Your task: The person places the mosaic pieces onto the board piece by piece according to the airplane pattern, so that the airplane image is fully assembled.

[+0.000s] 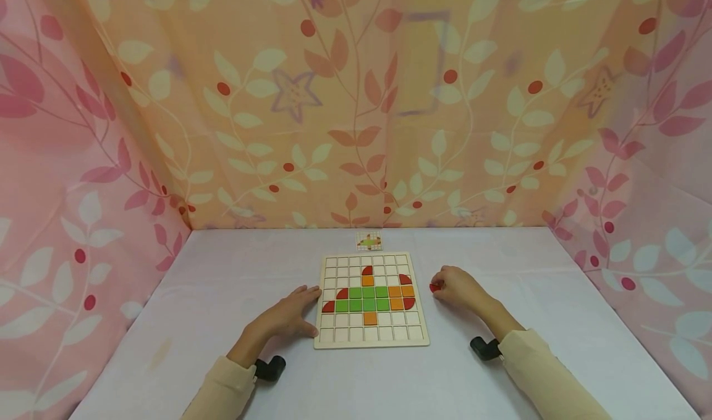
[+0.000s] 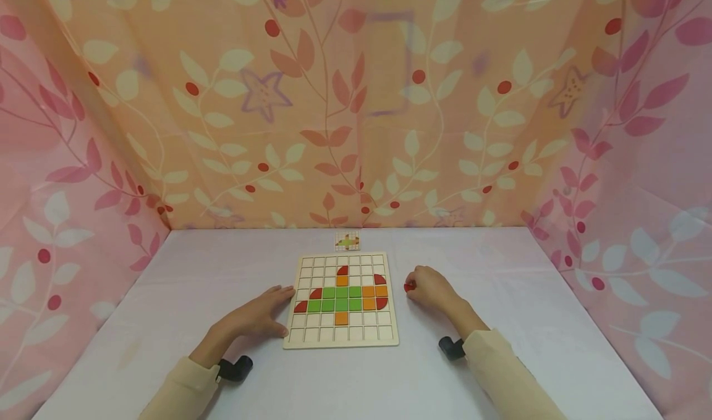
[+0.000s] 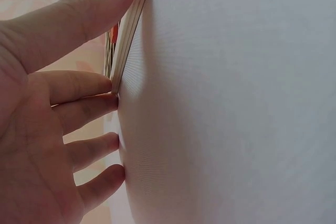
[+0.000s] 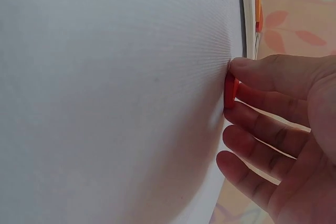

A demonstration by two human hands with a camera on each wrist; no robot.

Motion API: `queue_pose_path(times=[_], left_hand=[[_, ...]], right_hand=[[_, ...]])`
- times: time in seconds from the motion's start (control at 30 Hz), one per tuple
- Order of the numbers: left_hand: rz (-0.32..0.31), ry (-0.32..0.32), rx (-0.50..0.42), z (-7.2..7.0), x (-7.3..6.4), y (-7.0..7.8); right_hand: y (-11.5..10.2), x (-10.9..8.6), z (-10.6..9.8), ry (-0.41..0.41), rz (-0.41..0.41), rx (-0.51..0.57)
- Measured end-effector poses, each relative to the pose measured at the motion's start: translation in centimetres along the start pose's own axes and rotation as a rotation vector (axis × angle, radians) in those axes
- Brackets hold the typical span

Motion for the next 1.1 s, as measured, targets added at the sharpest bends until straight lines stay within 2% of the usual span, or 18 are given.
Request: queue_pose_path(times=[0.33, 0.57, 0.97, 1.1], left_hand=[[0.001, 0.001, 0.007, 0.0, -0.08, 0.01], [0.0, -0.003, 0.022, 0.06, -0.11, 0.01], [-0.004, -0.008, 0.017, 0.12, -0.03, -0.14], [-0.004, -0.007, 0.025, 0.08, 0.08, -0.1]], right_hand=[[0.12, 0.0, 0.07, -0.013, 0.039, -0.001], [0.11, 0.03, 0.09, -0.001, 0.011, 0.0], [0.17, -0.32, 0.09, 0.007, 0.024, 0.025], [-0.07, -0.62, 0.13, 0.014, -0.005, 0.041]])
Point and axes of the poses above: each hand's wrist, its own x-axis towards the middle knuckle, its own z-axis out of the palm, y = z × x, the point moved 6 cm from there along x, towards the middle knuckle, and after that the axes turned 14 degrees about z, right-handed, at the moved point
